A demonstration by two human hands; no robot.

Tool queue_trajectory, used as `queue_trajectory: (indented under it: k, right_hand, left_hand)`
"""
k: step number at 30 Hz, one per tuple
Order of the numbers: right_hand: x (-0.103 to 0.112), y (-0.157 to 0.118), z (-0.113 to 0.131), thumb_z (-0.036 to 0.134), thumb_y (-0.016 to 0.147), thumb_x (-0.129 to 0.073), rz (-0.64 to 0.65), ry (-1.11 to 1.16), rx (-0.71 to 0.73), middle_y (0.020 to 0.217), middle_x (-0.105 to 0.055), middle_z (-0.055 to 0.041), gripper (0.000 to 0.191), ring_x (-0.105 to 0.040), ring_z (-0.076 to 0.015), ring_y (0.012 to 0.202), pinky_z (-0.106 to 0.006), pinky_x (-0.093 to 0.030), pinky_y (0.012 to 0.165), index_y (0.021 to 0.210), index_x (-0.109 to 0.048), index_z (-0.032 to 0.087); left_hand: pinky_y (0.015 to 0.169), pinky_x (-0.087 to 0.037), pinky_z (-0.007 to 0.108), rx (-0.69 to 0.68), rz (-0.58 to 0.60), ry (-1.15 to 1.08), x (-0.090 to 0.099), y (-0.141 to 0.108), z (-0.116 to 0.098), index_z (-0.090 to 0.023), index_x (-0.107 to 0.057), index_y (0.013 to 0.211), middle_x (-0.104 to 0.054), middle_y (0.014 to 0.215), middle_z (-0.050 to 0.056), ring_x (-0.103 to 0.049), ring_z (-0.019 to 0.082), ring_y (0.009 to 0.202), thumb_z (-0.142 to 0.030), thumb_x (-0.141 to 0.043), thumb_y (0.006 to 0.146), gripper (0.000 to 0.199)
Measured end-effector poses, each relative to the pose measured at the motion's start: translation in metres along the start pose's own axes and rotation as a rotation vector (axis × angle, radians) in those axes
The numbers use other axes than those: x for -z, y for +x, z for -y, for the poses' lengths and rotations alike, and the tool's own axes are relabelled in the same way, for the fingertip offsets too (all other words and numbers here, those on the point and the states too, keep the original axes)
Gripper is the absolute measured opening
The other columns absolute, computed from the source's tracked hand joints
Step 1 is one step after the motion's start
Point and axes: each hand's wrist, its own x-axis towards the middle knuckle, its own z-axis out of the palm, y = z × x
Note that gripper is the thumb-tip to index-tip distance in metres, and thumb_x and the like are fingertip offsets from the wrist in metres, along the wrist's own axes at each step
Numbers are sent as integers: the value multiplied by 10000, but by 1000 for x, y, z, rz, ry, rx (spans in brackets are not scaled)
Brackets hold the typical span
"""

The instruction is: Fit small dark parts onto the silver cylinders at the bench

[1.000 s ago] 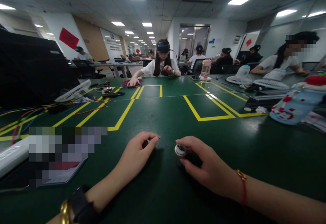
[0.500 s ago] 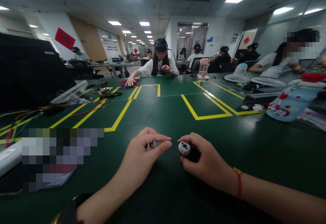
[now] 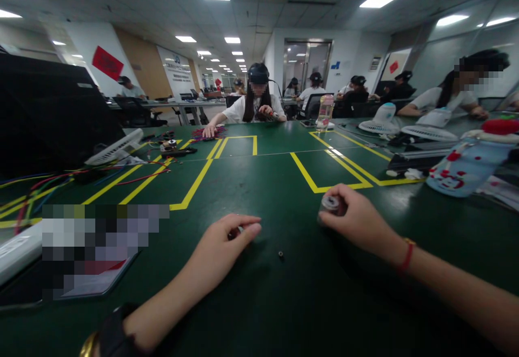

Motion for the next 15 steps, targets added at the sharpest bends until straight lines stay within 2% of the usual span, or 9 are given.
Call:
queue_trajectory:
  k: [2, 5, 7, 8, 10, 13, 14, 15]
  right_hand:
    - [30, 23, -38, 378, 624, -635, -14, -210, -149, 801, -610, -53, 320, -562, -164, 661, -293, -442, 566, 850, -557, 167]
    - [74, 50, -98, 378, 571, -656, -1, -430, -332, 698, -607, -84, 286, -545, -181, 572, -310, -403, 500, 719, -543, 161]
    - [92, 58, -123, 372, 585, -656, 55, -467, -387, 655, -607, -110, 259, -547, -194, 549, -330, -403, 501, 683, -541, 162]
    - [95, 59, -128, 387, 588, -664, 71, -480, -389, 657, -610, -127, 273, -558, -212, 564, -347, -413, 514, 686, -552, 158]
    - [89, 54, -118, 466, 592, -674, -5, -540, -305, 736, -626, -165, 371, -589, -275, 678, -407, -445, 591, 755, -596, 142]
    - [51, 31, -67, 537, 698, -594, -250, -583, 68, 991, -616, -181, 522, -551, -331, 973, -514, -419, 818, 1032, -608, 135]
    - [34, 21, -45, 486, 765, -551, -256, -529, 220, 1077, -596, -166, 504, -520, -308, 1051, -507, -398, 883, 1134, -571, 142]
    - [16, 9, -24, 412, 815, -519, -196, -457, 373, 1173, -560, -145, 489, -481, -275, 1121, -476, -383, 935, 1230, -513, 154]
  left_hand:
    - [626, -404, 275, 95, -79, -127, 9, 4, 8, -221, -668, 1035, -635, 837, 34, -543, 172, 706, -501, -519, 794, 398]
    - [516, -359, 221, 205, -152, -344, 13, 11, 22, -196, -649, 1035, -587, 777, 10, -483, 122, 604, -504, -556, 762, 422]
    - [478, -328, 201, 236, -170, -406, 11, 15, 28, -188, -649, 1012, -561, 757, 0, -449, 104, 579, -496, -578, 746, 413]
    - [469, -320, 197, 243, -171, -410, 10, 16, 29, -185, -651, 999, -552, 745, -3, -439, 100, 574, -492, -586, 740, 406]
    - [461, -312, 194, 246, -179, -399, 8, 17, 28, -183, -655, 973, -535, 718, -10, -426, 99, 568, -486, -591, 737, 389]
    - [457, -303, 194, 246, -202, -378, 6, 16, 26, -184, -656, 953, -515, 691, -20, -413, 96, 555, -472, -580, 751, 360]
    - [457, -299, 194, 247, -205, -374, 6, 15, 26, -184, -654, 951, -511, 689, -22, -408, 94, 551, -467, -575, 758, 352]
    - [456, -296, 194, 247, -205, -370, 6, 15, 25, -184, -653, 951, -508, 688, -24, -404, 92, 547, -463, -571, 763, 347]
